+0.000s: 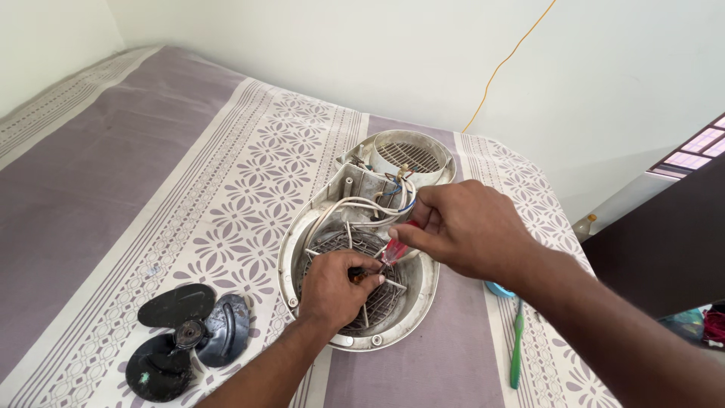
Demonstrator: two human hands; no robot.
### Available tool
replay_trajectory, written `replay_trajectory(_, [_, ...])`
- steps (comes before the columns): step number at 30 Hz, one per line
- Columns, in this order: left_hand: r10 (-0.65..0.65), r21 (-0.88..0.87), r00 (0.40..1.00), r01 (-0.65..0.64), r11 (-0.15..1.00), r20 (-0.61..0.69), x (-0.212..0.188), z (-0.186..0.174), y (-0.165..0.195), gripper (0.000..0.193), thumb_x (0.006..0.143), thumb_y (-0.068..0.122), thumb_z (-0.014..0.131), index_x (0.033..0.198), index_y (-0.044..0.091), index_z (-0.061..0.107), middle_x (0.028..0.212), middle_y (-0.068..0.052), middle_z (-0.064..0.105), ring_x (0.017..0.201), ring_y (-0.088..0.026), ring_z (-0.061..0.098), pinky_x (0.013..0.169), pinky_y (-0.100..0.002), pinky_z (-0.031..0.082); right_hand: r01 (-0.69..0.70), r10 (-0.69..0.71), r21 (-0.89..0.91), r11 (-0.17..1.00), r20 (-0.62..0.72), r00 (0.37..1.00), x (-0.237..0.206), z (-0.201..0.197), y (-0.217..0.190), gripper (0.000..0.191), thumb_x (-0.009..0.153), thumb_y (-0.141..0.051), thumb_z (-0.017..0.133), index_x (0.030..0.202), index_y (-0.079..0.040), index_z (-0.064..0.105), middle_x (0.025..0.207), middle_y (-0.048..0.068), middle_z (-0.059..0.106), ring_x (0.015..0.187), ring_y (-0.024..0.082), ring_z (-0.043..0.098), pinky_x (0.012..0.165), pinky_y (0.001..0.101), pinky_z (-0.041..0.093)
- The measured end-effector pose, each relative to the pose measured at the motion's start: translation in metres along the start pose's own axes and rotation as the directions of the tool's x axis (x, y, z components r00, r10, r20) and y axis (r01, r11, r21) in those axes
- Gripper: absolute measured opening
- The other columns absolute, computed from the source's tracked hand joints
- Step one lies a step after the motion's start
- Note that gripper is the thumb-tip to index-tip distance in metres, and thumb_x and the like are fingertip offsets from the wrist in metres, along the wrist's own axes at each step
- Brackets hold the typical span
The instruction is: The person services a disassembled exhaust fan lying on a bed. They use a screwdriver to unscrew parts of the fan housing, place screws in a small container, work on the motor area by hand, detach and reattach the fan blades, and finally align the front grille over the housing.
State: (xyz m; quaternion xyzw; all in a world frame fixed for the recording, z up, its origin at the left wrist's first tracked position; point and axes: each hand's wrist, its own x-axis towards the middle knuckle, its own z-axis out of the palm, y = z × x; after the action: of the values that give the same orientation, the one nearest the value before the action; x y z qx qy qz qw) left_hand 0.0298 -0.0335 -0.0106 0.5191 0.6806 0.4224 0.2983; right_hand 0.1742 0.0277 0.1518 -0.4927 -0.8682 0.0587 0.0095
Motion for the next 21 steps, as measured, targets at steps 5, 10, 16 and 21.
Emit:
replay_trajectory(5, [0.026,0.006,1.000,-0.026,1.000,-0.015,0.000,0.002,-0.003,0.021,0.076,0.022,0.086,0.096,0.018,0.083,0.096,-0.001,0.081,0.081,-0.016,0.078,0.080,-0.030,0.060,-0.006,0.007,0.007,1.000,-0.103,0.995,0.005,0.022,0.004,0.055,0.081,-0.060,0.068,0.061,-0.009,0.068,0.050,0.009,0.064,0.051,0.027,0.066,0.053,0.0436,0.050])
replay_trajectory(10, [0.040,-0.003,0.999,-0.040,0.999,-0.031,0.002,0.004,-0.005,0.021,0.075,0.021,0.086,0.095,0.017,0.083,0.096,-0.001,0.081,0.082,-0.017,0.077,0.080,-0.031,0.060,-0.018,0.033,0.082,0.996,-0.182,0.983,0.008,0.035,0.004,0.061,0.084,-0.062,0.064,0.053,-0.010,0.067,0.045,0.010,0.060,0.046,0.029,0.064,0.051,0.0432,0.051])
replay_trajectory(16, [0.011,0.004,0.999,-0.011,1.000,-0.034,0.002,0.004,-0.004,0.021,0.076,0.021,0.086,0.096,0.018,0.083,0.094,-0.001,0.081,0.081,-0.018,0.077,0.080,-0.031,0.060,-0.074,0.074,0.009,0.997,-0.169,0.983,0.007,0.031,-0.001,0.065,0.085,-0.068,0.062,0.055,-0.010,0.068,0.046,0.008,0.059,0.047,0.027,0.063,0.051,0.0427,0.050])
replay_trajectory(21, [0.004,-0.007,0.999,-0.005,1.000,-0.048,0.001,0.004,-0.003,0.020,0.076,0.022,0.085,0.096,0.019,0.083,0.092,-0.001,0.082,0.080,-0.017,0.077,0.080,-0.031,0.060,0.000,0.003,0.016,1.000,-0.163,0.987,0.006,0.020,0.007,0.052,0.075,-0.061,0.073,0.079,-0.010,0.076,0.059,0.005,0.068,0.052,0.019,0.066,0.052,0.0407,0.051])
